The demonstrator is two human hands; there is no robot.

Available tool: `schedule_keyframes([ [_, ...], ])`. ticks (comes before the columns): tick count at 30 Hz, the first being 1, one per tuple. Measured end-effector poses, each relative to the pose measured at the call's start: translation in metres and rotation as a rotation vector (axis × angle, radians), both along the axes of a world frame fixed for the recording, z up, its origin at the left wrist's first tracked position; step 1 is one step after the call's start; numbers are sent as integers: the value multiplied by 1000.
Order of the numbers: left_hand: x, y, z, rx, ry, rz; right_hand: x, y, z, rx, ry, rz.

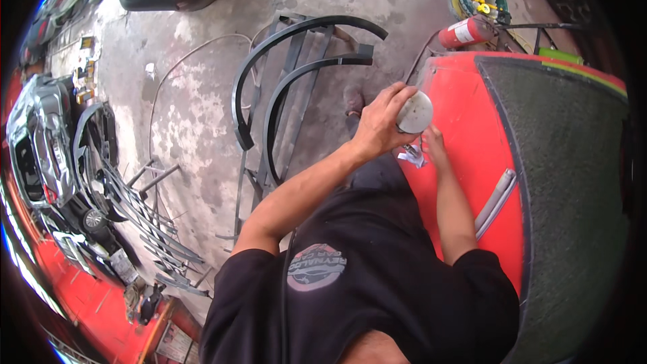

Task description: The person uses a spray gun to apply paint to several curved metal car parts arranged on a stand. They move around the parts to cover different sides and angles, then briefly adjust the spray gun before continuing to paint other parts on the floor.

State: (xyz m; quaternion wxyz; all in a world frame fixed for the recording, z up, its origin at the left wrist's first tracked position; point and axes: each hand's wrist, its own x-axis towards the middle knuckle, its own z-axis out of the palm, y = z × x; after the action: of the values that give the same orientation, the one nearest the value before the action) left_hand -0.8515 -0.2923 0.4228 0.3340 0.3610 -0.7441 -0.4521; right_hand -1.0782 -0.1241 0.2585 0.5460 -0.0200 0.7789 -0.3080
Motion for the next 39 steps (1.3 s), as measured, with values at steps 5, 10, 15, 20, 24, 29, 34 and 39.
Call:
schedule_keyframes([
  [5,-53,-45,25,-86,165,46,-118,-13,-94,57,-170,-214],
  [10,-62,-84,37,-142,191,141,-162,-94,-101,0,6,-283],
  [15,-72,-112,45,-234,250,186,-204,-204,-78,-136,143,-354],
  [20,-33,-130,57,-359,243,368,-167,-314,-26,-321,104,-230],
  [24,14,-127,82,-479,256,455,-121,-389,6,-466,8,-46],
  [29,77,-84,108,-627,240,651,1,-449,58,-569,-143,185],
  [34,121,-19,124,-697,143,914,106,-463,88,-548,-250,426],
  [39,167,43,130,-718,110,1093,204,-442,106,-528,-289,603],
])
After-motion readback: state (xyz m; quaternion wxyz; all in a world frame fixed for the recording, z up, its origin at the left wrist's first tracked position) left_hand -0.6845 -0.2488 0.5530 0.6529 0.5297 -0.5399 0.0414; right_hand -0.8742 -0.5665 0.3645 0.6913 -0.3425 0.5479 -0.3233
